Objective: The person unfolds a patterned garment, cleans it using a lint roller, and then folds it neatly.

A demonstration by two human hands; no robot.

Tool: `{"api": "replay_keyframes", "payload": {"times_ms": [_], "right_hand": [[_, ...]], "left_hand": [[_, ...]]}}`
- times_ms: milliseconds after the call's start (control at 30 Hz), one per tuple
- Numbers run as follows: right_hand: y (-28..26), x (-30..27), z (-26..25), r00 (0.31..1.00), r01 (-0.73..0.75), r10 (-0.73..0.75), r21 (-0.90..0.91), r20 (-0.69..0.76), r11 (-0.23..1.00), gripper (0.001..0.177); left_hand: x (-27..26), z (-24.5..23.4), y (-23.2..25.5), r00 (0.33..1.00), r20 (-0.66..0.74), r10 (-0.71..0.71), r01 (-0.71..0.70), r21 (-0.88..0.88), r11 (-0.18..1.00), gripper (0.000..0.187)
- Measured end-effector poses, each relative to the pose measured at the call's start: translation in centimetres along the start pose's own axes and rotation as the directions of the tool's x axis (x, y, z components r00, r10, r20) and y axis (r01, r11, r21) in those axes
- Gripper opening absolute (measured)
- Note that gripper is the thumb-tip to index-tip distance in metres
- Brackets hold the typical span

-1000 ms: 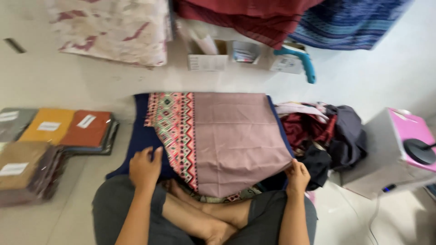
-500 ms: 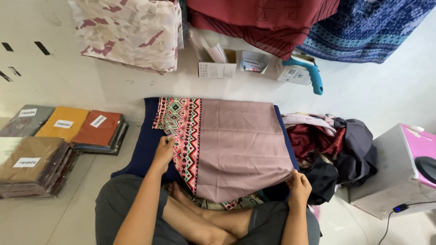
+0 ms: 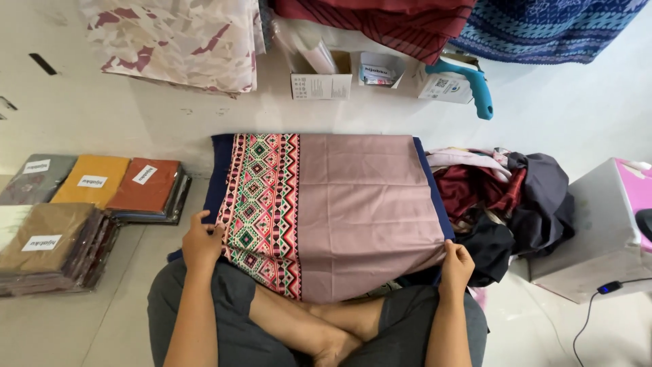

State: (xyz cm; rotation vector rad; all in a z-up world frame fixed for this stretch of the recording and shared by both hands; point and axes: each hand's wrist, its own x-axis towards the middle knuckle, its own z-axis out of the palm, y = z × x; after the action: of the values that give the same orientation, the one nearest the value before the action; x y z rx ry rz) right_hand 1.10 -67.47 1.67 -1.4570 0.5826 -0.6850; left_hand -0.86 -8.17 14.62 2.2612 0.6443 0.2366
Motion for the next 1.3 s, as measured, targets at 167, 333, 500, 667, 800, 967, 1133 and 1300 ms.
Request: {"api": "replay_keyframes", "payload": {"times_ms": [167, 333, 500, 667, 800, 967, 1133, 1300], "right_hand": [[0.0, 1.5, -0.2, 0.939, 0.218, -0.331, -0.588, -0.091, 0.779, 0.013], [-20.0, 2.5, 5.2, 0.654, 0.65, -0.756, -0.54, 0.039, 0.535, 0.01], [-33.9, 5.4, 12.5, 0.477, 0.8, -0.851, -0.51, 0.22, 0.316, 0.015], [-38.0, 8.4, 18.4, 0.878, 0.467, -0.245, -0.846, 0.411, 0.257, 0.049], [-36.1, 12.5, 19.4, 0.887, 0.457, -0.212, -0.843, 0.409, 0.284, 0.04], [-32.5, 13.0, 16.9, 0.621, 0.652, -0.712, -0.72, 0.328, 0.237, 0.038], [-26.2, 1.1, 12.9, 0.521, 0.745, -0.766, -0.639, 0.377, 0.192, 0.032], [-12.5, -8.2, 12.6, 0.619, 0.753, -0.266, -0.463, 0.739, 0.467, 0.051]], "left_hand": [[1.3, 1.6, -2.3, 0.965, -0.196, 0.175, -0.142, 0.17, 0.975, 0.046], [3.7, 2.6, 0.2, 0.761, -0.234, 0.605, -0.557, 0.242, 0.795, 0.037], [6.8, 3.3, 2.8, 0.799, 0.209, 0.564, -0.601, 0.279, 0.749, 0.055], [6.5, 3.0, 2.6, 0.857, 0.412, 0.309, -0.475, 0.4, 0.783, 0.064], [7.5, 3.9, 1.6, 0.877, 0.328, 0.35, -0.469, 0.432, 0.77, 0.076], [7.7, 3.7, 1.9, 0.928, 0.255, 0.27, -0.351, 0.367, 0.861, 0.073], [10.1, 5.7, -0.2, 0.927, -0.165, 0.338, -0.253, 0.392, 0.885, 0.045], [10.7, 6.0, 1.7, 0.967, -0.099, 0.236, -0.186, 0.365, 0.912, 0.036]]}}
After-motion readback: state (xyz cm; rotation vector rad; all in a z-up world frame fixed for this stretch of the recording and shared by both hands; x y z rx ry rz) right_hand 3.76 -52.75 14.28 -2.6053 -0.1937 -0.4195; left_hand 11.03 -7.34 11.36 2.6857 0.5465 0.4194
